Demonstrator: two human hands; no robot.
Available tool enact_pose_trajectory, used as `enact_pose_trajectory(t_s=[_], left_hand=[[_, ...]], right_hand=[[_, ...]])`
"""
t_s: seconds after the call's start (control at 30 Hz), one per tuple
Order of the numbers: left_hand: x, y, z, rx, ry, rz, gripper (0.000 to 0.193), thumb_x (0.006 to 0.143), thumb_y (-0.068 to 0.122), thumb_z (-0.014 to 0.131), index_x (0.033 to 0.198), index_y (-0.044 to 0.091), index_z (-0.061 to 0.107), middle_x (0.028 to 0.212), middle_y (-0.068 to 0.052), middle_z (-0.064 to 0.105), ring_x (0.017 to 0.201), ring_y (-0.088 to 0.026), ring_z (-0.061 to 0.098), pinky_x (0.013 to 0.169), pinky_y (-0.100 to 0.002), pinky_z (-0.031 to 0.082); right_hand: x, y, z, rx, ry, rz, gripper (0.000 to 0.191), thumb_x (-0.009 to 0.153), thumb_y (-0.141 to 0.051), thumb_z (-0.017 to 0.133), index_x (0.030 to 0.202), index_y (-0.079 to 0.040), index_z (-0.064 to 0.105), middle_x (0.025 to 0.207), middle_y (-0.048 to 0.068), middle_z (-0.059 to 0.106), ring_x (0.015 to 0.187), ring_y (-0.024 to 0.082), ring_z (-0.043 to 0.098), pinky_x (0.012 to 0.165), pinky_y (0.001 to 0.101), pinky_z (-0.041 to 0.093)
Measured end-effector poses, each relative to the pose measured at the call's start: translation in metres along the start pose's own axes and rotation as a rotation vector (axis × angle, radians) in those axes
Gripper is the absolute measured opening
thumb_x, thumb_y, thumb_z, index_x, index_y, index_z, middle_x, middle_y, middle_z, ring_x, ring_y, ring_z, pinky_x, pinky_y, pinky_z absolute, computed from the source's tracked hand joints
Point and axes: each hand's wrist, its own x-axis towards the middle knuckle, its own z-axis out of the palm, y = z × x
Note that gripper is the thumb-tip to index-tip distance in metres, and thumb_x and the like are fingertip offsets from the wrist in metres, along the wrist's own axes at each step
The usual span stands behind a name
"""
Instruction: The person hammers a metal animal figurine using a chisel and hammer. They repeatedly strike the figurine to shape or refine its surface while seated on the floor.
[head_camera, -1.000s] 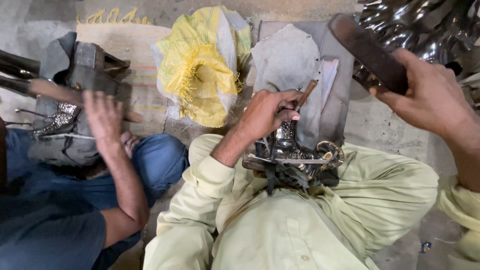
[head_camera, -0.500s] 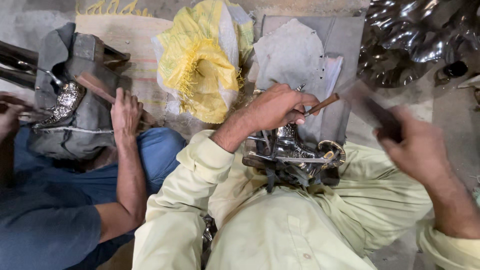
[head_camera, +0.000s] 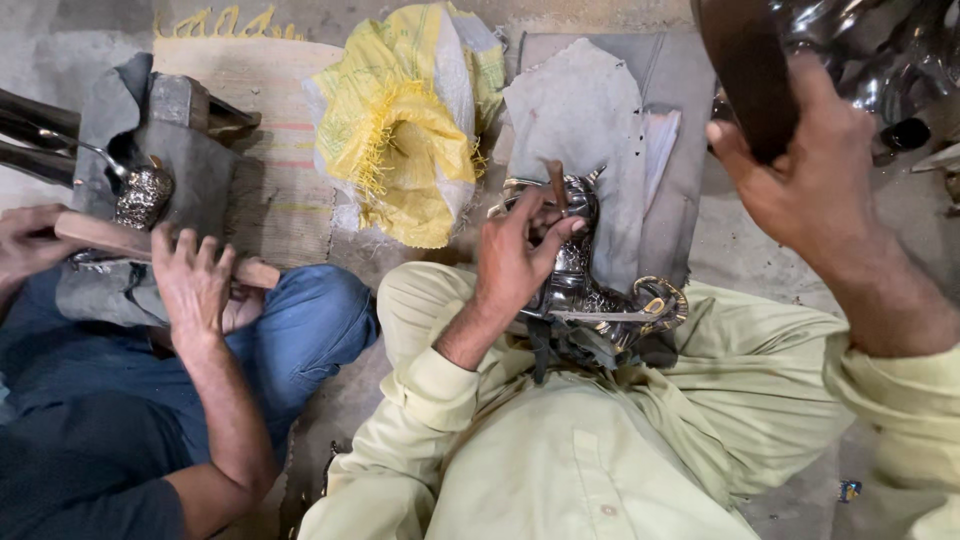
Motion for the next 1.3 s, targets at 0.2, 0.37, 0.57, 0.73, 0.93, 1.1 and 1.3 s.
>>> enact_pose_trajectory(t_s=[0.2, 0.37, 0.57, 0.73, 0.93, 1.1, 1.3], left_hand=[[-0.004, -0.001, 0.007, -0.169, 0.099, -0.016, 0.025, 0.094, 0.016, 0.077, 0.106, 0.005, 0.058, 0.085, -0.008, 0.078, 0.074, -0.016, 0.078, 0.063, -0.029, 0.059], [-0.007, 0.003, 0.010, -0.039, 0.090, -0.099, 0.028, 0.093, 0.016, 0.082, 0.104, 0.003, 0.060, 0.074, -0.012, 0.074, 0.060, -0.022, 0.071, 0.058, -0.034, 0.053], [0.002, 0.007, 0.008, -0.047, 0.059, 0.096, 0.026, 0.092, 0.017, 0.081, 0.108, 0.006, 0.063, 0.086, -0.009, 0.078, 0.075, -0.023, 0.079, 0.065, -0.033, 0.059], [0.020, 0.009, 0.002, -0.025, -0.105, 0.038, 0.036, 0.086, 0.019, 0.081, 0.119, 0.009, 0.069, 0.086, -0.010, 0.079, 0.072, -0.024, 0.078, 0.065, -0.037, 0.058], [0.042, 0.013, -0.004, 0.014, -0.271, 0.165, 0.038, 0.080, 0.019, 0.085, 0.114, 0.009, 0.070, 0.090, -0.010, 0.079, 0.083, -0.027, 0.078, 0.071, -0.039, 0.059], [0.055, 0.015, -0.008, 0.025, -0.480, 0.215, 0.034, 0.082, 0.014, 0.083, 0.114, 0.010, 0.070, 0.087, -0.009, 0.079, 0.083, -0.027, 0.078, 0.072, -0.040, 0.057], [0.064, 0.020, -0.005, 0.040, -0.579, 0.307, 0.034, 0.082, 0.011, 0.081, 0.113, 0.010, 0.070, 0.085, -0.010, 0.078, 0.081, -0.029, 0.077, 0.071, -0.042, 0.056]], right_hand=[[0.030, -0.035, -0.024, -0.632, -0.097, -0.507, 0.037, 0.077, -0.022, 0.079, 0.113, -0.019, 0.070, 0.087, 0.001, 0.072, 0.080, 0.023, 0.074, 0.063, 0.0374, 0.056], [0.029, -0.042, -0.030, -0.270, 0.090, -0.493, 0.031, 0.092, -0.018, 0.075, 0.122, -0.012, 0.068, 0.096, 0.005, 0.069, 0.082, 0.025, 0.070, 0.073, 0.0397, 0.056], [0.024, -0.042, -0.038, -0.607, -0.072, -0.496, 0.043, 0.079, -0.023, 0.074, 0.121, -0.021, 0.068, 0.094, -0.001, 0.074, 0.086, 0.022, 0.075, 0.069, 0.0358, 0.057], [0.030, -0.024, -0.035, -0.753, -0.325, -0.156, 0.045, 0.087, -0.029, 0.073, 0.131, -0.025, 0.064, 0.087, 0.003, 0.076, 0.077, 0.023, 0.075, 0.070, 0.0402, 0.058], [0.012, 0.029, -0.016, -0.548, -0.405, 0.030, 0.043, 0.088, -0.027, 0.073, 0.130, -0.023, 0.065, 0.080, 0.008, 0.075, 0.070, 0.028, 0.075, 0.070, 0.0444, 0.058], [-0.028, 0.071, 0.009, -0.405, -0.382, 0.062, 0.042, 0.089, -0.033, 0.077, 0.126, -0.019, 0.064, 0.083, 0.010, 0.075, 0.075, 0.030, 0.074, 0.076, 0.0467, 0.058], [-0.073, 0.091, 0.034, 0.270, -0.189, 0.240, 0.043, 0.088, -0.027, 0.074, 0.126, -0.015, 0.056, 0.093, 0.016, 0.069, 0.082, 0.038, 0.067, 0.072, 0.0518, 0.054]])
